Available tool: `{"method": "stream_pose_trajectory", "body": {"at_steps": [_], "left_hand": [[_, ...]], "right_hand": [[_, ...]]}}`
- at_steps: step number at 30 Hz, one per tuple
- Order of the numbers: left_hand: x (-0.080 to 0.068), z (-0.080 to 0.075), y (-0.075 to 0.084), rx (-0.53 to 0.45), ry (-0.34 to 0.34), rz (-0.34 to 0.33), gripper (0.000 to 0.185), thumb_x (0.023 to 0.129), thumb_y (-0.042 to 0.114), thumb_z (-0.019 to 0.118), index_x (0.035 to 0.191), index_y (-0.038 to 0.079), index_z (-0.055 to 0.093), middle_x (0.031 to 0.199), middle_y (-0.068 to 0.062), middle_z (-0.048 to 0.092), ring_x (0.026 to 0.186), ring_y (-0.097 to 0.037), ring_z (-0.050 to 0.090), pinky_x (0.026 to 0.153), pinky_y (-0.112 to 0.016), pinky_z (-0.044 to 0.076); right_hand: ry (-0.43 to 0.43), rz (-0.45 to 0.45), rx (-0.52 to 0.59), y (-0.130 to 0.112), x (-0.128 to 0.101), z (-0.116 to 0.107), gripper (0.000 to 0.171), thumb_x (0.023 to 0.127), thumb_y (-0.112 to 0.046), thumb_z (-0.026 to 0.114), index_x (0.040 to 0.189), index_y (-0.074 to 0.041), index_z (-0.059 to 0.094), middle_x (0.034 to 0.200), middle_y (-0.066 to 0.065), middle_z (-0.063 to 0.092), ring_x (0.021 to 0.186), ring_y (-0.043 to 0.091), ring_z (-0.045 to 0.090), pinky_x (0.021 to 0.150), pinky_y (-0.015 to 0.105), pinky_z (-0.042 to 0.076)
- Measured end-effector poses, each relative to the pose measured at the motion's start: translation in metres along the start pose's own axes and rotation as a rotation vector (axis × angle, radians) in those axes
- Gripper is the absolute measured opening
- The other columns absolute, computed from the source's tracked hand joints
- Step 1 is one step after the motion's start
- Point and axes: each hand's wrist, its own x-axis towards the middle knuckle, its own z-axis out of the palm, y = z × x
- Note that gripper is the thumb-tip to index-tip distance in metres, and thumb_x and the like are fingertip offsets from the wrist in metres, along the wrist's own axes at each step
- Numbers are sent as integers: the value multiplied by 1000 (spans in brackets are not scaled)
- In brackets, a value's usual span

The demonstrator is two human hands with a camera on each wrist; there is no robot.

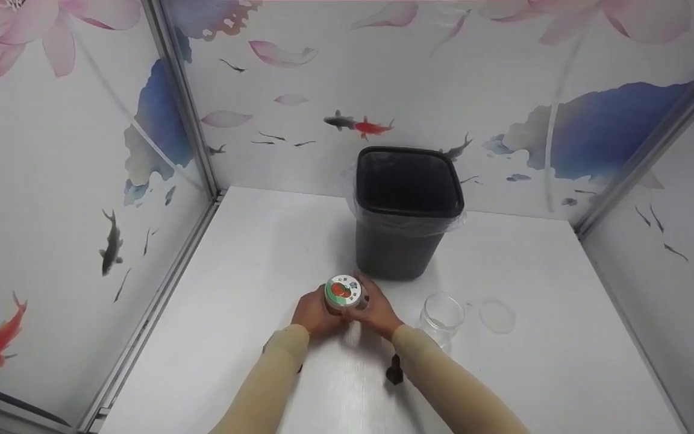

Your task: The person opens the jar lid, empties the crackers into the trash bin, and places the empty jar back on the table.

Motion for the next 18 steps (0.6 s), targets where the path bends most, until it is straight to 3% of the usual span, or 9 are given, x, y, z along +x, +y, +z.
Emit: {"method": "stream_pose_trajectory", "body": {"at_steps": [10,18], "left_hand": [[-2,-2,-6,5,1,-26,78,71,41,87,135,6,56,122,-3,66,116,-19,60,102,-38,46],[-2,-1,-1,18,7,0,81,65,48,86,129,8,59,115,-2,67,108,-18,62,96,-38,50]], "right_hand": [[9,0,8,-2,-1,9,101,76,-36,87,155,-8,32,155,10,37,142,24,32,112,51,31],[-11,10,156,-31,-3,-1,93,74,-7,85,151,2,34,147,19,44,135,34,41,113,52,27]]}}
